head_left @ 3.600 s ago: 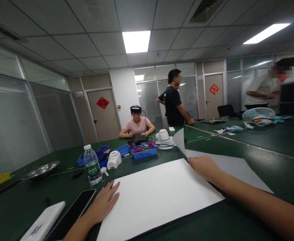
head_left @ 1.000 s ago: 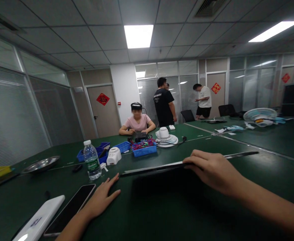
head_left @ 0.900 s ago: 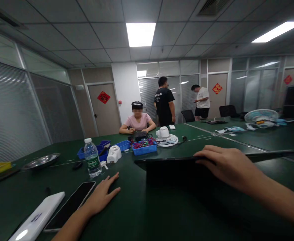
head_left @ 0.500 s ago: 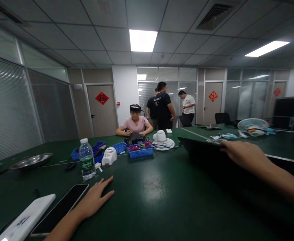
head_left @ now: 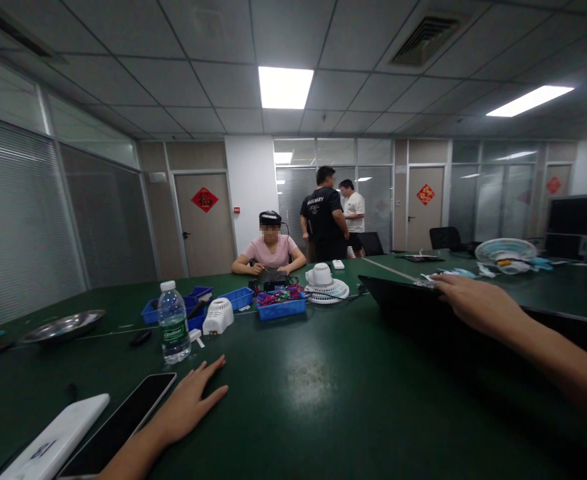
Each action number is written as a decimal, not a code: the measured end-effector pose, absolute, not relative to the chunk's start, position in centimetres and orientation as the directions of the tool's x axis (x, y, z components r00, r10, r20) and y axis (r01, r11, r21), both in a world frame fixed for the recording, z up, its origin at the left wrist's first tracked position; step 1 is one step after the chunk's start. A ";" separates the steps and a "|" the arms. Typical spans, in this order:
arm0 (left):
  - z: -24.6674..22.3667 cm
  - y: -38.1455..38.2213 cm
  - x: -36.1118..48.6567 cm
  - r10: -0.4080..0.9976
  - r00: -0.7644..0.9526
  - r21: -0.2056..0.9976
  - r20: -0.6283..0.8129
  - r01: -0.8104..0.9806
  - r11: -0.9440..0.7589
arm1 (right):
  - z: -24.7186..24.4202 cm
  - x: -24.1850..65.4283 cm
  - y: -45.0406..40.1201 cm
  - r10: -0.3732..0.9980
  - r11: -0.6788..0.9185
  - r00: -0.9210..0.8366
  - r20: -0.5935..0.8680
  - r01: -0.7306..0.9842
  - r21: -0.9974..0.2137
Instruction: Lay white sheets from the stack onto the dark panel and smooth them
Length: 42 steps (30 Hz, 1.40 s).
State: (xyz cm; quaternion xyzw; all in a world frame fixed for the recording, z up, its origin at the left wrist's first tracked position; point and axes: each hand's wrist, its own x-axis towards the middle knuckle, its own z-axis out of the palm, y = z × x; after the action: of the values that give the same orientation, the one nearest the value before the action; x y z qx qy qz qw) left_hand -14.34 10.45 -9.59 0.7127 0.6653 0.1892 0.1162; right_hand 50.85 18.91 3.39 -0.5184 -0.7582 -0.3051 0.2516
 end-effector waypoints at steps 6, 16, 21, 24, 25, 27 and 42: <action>-9.7 10.8 -13.9 0.995 0.020 0.440 0.102 0.896 -0.063 | 5.1 43.5 12.8 0.614 0.437 -0.518 0.596 0.851 0.290; -8.1 10.5 -13.0 0.983 -0.006 0.455 0.182 0.887 -0.079 | -1.5 28.6 3.6 0.235 0.826 -0.839 0.491 0.439 0.353; -8.2 10.5 -13.0 0.979 0.038 0.428 0.199 0.896 -0.122 | -5.9 26.6 7.7 0.086 0.923 -0.952 0.293 0.187 0.337; -8.6 10.6 -13.1 0.983 0.074 0.394 0.165 0.909 -0.134 | -5.6 28.1 12.1 0.311 0.905 -0.908 0.279 0.373 0.203; -8.7 10.6 -13.1 0.985 0.074 0.385 0.154 0.914 -0.129 | -5.3 29.1 13.8 0.408 0.863 -0.864 0.294 0.470 0.184; -8.8 10.6 -13.0 0.989 0.062 0.369 0.137 0.923 -0.109 | -4.6 32.0 17.5 0.589 0.729 -0.734 0.338 0.663 0.170; -9.0 11.2 -12.8 0.988 -0.082 0.211 0.127 0.976 0.054 | -10.2 51.2 28.6 0.903 -0.385 0.391 0.179 0.920 -0.068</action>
State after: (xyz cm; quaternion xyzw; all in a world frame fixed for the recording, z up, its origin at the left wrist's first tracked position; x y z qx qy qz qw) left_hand -12.78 11.21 -8.95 0.6769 0.7256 0.1216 0.0256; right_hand 51.16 28.65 -10.20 -0.8303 -0.5489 -0.0560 0.0781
